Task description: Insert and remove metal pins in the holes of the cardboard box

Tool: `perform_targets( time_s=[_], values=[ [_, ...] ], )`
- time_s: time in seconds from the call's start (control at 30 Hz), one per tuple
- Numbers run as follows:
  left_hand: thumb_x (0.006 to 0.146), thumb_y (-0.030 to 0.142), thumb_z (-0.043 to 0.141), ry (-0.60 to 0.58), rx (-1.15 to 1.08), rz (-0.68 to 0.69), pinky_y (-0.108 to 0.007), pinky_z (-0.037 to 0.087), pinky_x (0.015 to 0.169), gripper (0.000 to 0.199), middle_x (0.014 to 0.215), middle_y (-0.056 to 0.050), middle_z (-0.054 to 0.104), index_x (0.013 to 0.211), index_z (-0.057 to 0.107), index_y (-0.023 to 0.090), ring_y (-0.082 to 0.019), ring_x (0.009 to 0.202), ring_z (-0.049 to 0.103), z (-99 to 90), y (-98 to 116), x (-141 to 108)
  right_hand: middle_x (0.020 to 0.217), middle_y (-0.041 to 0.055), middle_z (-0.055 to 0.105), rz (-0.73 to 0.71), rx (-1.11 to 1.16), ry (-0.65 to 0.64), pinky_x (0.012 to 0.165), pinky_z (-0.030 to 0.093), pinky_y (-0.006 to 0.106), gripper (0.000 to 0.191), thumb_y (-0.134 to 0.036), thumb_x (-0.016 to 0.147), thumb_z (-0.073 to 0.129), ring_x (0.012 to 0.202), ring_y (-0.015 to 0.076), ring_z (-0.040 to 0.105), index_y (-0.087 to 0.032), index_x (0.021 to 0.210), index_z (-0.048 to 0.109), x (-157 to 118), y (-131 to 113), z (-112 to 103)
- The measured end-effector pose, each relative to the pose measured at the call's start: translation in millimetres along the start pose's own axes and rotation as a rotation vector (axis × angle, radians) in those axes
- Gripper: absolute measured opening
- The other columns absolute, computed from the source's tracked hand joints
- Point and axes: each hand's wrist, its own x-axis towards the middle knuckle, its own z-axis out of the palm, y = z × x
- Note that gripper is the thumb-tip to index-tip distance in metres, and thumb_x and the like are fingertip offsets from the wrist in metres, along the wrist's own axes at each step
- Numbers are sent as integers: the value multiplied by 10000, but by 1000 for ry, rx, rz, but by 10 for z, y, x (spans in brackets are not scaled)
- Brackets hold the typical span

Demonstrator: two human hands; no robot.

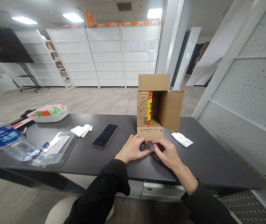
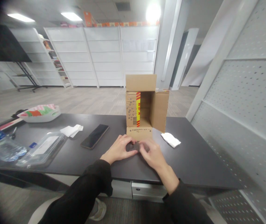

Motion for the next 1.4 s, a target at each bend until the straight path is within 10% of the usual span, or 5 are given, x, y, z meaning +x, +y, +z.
perform_targets(
  time_s=[1.4],
  values=[
    [749, 361, 670, 30, 8, -1, -377, 358, 895, 261, 1019, -32, 675, 943, 559, 225, -231, 1015, 587, 21, -5, -8, 853, 35, 655, 51, -49, -301, 752, 440, 332, 100, -143, 815, 554, 820, 197, 601, -210, 864, 611, -3, 52, 37]
  ],
)
